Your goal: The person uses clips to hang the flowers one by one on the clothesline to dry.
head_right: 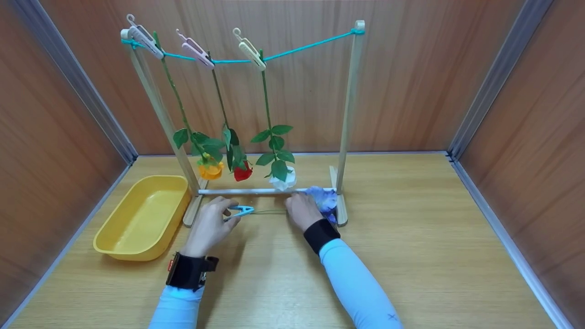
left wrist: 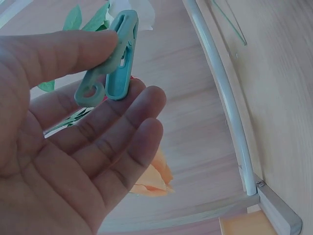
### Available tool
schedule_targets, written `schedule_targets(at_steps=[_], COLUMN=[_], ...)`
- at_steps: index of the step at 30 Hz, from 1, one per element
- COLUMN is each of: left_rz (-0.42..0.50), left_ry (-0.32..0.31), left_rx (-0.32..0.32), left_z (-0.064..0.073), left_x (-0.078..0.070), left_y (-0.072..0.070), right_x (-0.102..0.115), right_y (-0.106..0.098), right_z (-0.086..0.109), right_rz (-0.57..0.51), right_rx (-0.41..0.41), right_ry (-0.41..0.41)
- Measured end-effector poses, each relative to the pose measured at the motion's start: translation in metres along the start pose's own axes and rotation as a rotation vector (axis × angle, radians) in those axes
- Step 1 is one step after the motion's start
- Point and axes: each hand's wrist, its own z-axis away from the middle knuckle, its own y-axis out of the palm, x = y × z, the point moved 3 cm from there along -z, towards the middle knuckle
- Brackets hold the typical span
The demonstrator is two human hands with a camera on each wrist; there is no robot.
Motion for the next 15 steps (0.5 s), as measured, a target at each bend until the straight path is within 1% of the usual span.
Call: schedule_targets(at_steps=[3,7,10,15], left_rz=[0.012,0.007,-0.002,0.002], left_ry=[-0.005,0.036,0.052,0.039], left_rx=[0.002,-0.025,-0.037,-0.027], left_z=[0.0005,0.0018,0.0020,0.0012], left_x=[0.0007,0.0004,0.0003,0.0011], left_y=[0.0014,0.0014,0.0008,0.0004], right_x=[-0.0017,-0.0035,-0.0027,-0.0007], right_y=[0.0023,0.0033,0.0018,-0.0006], right_z=[0.0002,0.0011,0.0012,0.0006], right_rz=[-0.031,-0.044,-0.030,-0.049], right_rx=[0.015,0.028,0.032,0.018], right_ry=[0.030,0.053,0.034,-0.004])
